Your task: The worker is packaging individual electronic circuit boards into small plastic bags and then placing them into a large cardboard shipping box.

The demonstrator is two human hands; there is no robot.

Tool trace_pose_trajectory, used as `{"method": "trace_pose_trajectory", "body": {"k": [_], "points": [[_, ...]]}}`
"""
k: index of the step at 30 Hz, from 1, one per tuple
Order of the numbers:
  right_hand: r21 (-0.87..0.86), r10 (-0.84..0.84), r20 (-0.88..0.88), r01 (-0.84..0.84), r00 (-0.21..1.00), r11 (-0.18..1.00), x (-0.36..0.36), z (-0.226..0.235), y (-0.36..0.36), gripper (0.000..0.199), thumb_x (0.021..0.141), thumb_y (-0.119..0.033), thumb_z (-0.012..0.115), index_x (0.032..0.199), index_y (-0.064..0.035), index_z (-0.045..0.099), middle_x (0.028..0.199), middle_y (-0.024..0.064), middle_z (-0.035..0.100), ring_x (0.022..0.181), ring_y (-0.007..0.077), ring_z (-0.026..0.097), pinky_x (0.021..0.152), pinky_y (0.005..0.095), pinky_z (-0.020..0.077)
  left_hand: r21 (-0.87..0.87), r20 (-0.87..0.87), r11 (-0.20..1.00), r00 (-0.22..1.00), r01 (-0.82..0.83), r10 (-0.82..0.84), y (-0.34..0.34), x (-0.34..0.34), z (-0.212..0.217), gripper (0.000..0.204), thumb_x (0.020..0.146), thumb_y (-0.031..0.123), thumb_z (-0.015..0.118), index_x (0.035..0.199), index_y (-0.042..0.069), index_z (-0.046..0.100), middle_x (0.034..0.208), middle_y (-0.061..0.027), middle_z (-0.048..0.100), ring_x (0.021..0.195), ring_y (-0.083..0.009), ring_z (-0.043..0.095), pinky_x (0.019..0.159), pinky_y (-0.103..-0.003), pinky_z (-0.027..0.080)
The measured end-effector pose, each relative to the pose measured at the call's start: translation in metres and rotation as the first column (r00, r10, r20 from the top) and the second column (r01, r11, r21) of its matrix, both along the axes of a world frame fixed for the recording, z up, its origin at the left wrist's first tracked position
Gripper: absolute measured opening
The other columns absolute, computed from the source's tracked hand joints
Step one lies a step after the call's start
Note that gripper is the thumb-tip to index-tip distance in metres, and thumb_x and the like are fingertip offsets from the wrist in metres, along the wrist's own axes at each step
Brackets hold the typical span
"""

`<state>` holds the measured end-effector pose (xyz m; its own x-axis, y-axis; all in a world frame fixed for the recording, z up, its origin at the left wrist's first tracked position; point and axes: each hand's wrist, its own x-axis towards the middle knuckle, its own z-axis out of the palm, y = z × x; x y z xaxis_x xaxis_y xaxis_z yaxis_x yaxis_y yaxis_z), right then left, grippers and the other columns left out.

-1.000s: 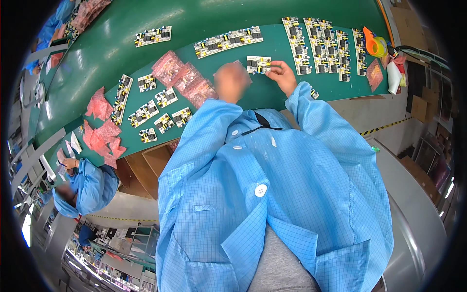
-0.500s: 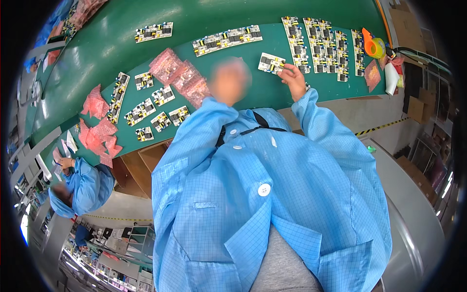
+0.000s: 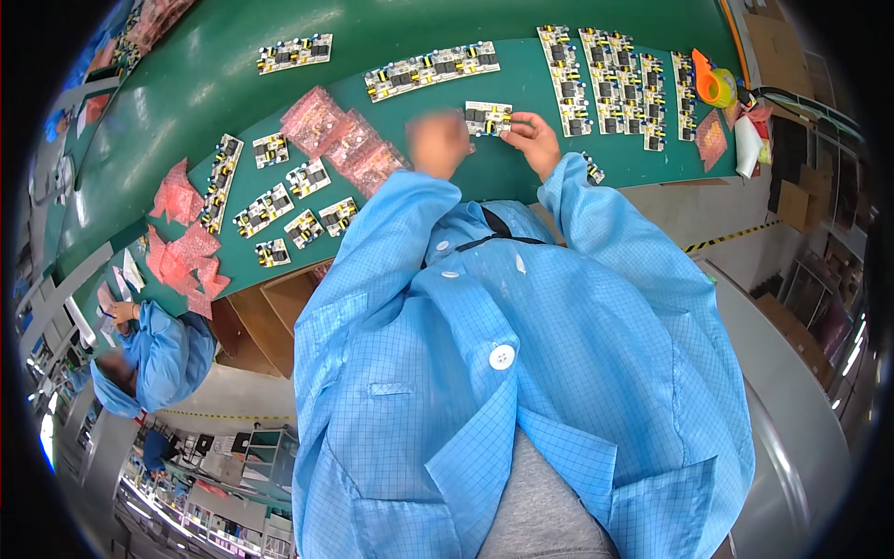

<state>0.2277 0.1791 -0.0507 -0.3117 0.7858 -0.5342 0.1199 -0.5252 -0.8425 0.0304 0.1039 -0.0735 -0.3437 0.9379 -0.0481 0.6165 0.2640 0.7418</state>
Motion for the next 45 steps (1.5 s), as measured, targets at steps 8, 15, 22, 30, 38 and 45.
{"method": "trace_pose_trajectory", "body": {"k": [8, 15, 22, 30, 38, 45], "points": [[0.041, 0.141, 0.037, -0.143, 0.989, 0.989, 0.006, -0.007, 0.005, 0.044, 0.079, -0.003, 0.075, 0.117, -0.0017, 0.053, 0.100, 0.0105, 0.068, 0.092, 0.0166, 0.064, 0.082, 0.0297, 0.0523, 0.066, 0.202, 0.991, 0.974, -0.114, 0.099, -0.007, -0.003, 0.010, 0.011, 0.078, 0.010, 0.069, 0.086, 0.004, 0.064, 0.088, -0.0086, 0.058, 0.070, -0.0198, 0.063, 0.064, -0.032, 0.053], [0.000, 0.302, 0.103, -0.304, 0.948, 0.953, 0.005, 0.019, 0.016, 0.043, 0.079, -0.005, 0.075, 0.116, -0.0020, 0.055, 0.099, 0.0102, 0.068, 0.093, 0.0156, 0.063, 0.083, 0.0294, 0.0507, 0.137, 0.227, 0.987, 0.973, -0.084, 0.052, -0.014, 0.000, 0.024, 0.008, 0.080, 0.006, 0.067, 0.087, 0.003, 0.064, 0.087, -0.0074, 0.056, 0.068, -0.0177, 0.063, 0.062, -0.029, 0.052], [-0.114, 0.342, 0.162, -0.326, 0.926, 0.938, 0.007, 0.034, 0.020, 0.042, 0.079, -0.008, 0.075, 0.116, -0.0039, 0.056, 0.100, 0.0082, 0.068, 0.090, 0.0137, 0.063, 0.080, 0.0281, 0.0501, 0.151, 0.320, 0.978, 0.943, -0.141, 0.086, -0.020, 0.003, 0.022, 0.010, 0.079, 0.005, 0.066, 0.088, 0.003, 0.063, 0.090, -0.0088, 0.056, 0.072, -0.0204, 0.064, 0.064, -0.030, 0.054], [0.035, 0.157, 0.108, -0.161, 0.982, 0.986, 0.008, 0.018, 0.010, 0.044, 0.078, -0.006, 0.076, 0.116, -0.0028, 0.054, 0.099, 0.0092, 0.068, 0.087, 0.0130, 0.062, 0.077, 0.0262, 0.0511, 0.078, 0.264, 0.989, 0.959, -0.127, 0.102, -0.023, 0.005, 0.008, 0.008, 0.081, 0.006, 0.067, 0.086, 0.002, 0.062, 0.088, -0.0097, 0.060, 0.068, -0.0201, 0.064, 0.065, -0.032, 0.053], [0.028, 0.205, 0.088, -0.209, 0.975, 0.978, 0.009, 0.012, 0.001, 0.045, 0.078, -0.007, 0.077, 0.116, -0.0021, 0.054, 0.100, 0.0098, 0.068, 0.088, 0.0130, 0.062, 0.077, 0.0266, 0.0509, 0.090, 0.261, 0.988, 0.960, -0.126, 0.099, -0.024, 0.005, 0.001, 0.008, 0.082, 0.006, 0.066, 0.087, 0.001, 0.061, 0.090, -0.0103, 0.059, 0.068, -0.0203, 0.064, 0.063, -0.032, 0.054], [-0.005, 0.308, 0.111, -0.310, 0.945, 0.951, 0.011, 0.015, 0.016, 0.045, 0.079, -0.009, 0.075, 0.118, -0.0024, 0.054, 0.100, 0.0099, 0.068, 0.088, 0.0142, 0.062, 0.079, 0.0281, 0.0512, 0.117, 0.260, 0.986, 0.962, -0.121, 0.088, -0.024, 0.008, 0.005, 0.009, 0.082, 0.005, 0.066, 0.088, 0.001, 0.061, 0.089, -0.0094, 0.058, 0.068, -0.0189, 0.063, 0.063, -0.031, 0.054]]}}
